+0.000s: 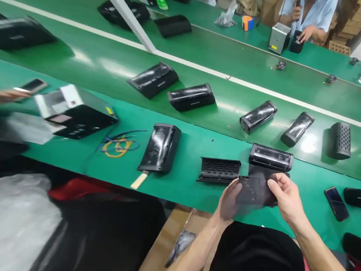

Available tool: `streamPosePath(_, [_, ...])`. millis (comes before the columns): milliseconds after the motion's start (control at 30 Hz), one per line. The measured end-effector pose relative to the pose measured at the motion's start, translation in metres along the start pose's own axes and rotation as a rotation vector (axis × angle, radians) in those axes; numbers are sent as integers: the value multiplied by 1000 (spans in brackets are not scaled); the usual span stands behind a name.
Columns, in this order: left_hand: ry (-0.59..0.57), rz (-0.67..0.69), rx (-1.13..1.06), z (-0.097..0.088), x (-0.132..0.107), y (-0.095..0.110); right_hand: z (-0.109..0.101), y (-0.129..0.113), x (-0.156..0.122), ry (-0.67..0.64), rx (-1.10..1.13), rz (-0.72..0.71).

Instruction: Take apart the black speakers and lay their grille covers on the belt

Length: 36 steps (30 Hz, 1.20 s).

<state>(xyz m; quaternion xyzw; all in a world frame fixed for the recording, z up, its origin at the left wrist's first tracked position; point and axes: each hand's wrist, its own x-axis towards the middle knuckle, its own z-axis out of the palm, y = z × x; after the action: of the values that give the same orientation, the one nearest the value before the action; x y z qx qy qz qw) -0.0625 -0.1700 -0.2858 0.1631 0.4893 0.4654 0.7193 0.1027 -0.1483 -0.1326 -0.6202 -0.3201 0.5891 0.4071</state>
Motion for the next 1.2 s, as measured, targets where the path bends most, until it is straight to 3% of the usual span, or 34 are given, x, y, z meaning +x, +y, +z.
streamPosePath(100, [13, -15, -113, 16, -2, -3, -21, 30, 12, 146, -133, -4])
streamPosePath(233, [-3, -1, -24, 19, -2, 3, -49, 47, 6, 209, -362, -52])
streamPosePath(367, [-30, -22, 10, 22, -3, 9, -65, 43, -4, 257, -594, -51])
streamPosePath(567, [-63, -78, -16, 31, -3, 16, -80, 32, 1, 200, -304, 137])
streamPosePath(667, [-51, -94, -14, 32, -1, 15, -85, 30, 2, 157, -346, 177])
streamPosePath(767, [-45, -86, -13, 33, 0, 14, -90, 28, -4, 174, -534, 139])
streamPosePath(900, [-117, -66, 15, 34, 0, 13, -98, 29, -13, 290, -688, 33])
streamPosePath(1000, [-161, -79, 29, 37, -3, 14, -106, 35, -14, 312, -527, 39])
streamPosePath(1133, [-198, -126, -7, 41, -7, 17, -108, 50, -10, 147, -180, 178])
streamPosePath(1200, [-204, -134, 1, 43, -9, 19, -107, 55, -8, 144, -96, 189])
